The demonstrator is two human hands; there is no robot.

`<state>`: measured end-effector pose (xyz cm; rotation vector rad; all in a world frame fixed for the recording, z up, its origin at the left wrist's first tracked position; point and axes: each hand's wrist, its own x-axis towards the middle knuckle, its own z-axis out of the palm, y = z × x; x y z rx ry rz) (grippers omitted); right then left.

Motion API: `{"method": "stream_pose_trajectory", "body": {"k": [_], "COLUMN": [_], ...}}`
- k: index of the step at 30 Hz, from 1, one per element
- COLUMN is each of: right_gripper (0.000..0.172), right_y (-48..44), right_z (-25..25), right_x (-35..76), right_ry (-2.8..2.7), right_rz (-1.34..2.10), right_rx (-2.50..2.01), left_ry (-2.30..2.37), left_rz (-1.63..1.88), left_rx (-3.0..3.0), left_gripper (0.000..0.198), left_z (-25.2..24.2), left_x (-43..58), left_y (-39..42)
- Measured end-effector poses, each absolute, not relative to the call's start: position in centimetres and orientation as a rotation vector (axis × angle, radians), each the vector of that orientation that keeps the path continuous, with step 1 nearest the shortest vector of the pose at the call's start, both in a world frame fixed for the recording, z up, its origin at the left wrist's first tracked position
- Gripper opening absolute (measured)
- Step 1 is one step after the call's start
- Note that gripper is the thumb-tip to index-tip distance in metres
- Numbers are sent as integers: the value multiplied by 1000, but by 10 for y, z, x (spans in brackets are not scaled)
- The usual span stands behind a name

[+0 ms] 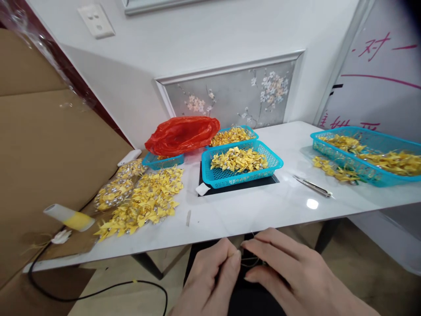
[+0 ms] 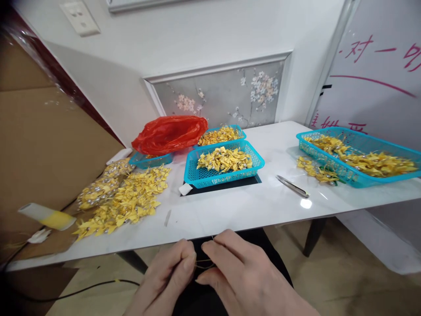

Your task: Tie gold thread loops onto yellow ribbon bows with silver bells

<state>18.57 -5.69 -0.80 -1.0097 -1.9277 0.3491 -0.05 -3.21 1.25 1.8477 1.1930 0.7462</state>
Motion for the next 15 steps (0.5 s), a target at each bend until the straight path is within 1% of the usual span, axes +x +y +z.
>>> {"method": "stream_pose_trajectory", "body": {"k": [5,9,12,13,15], "right_gripper": [21,24,22,30,53], "right_y": [-58,-59,-59,-59,-61], "right_z": [-12,-22,-37,-43,-54], "right_x": [187,200,219,226,243], "right_ry": [-1849,-1656,-1276,-1125,-846], "right_rz": [394,439,586,609,623], "right_rx": [-1011,-1046,-1164,-1201,-1279], "left_ry": [955,926,932,925,917], "left_rz": [810,823,817,813,806], "left_rx": [1449,1091,1006,990,960], "left_gripper": [42,36,32,31,30], "left_z": [5,11,18,19,20], "left_x": [3,2,-3,-4,-7], "left_y": [-25,-23,-25,-26,-27]}}
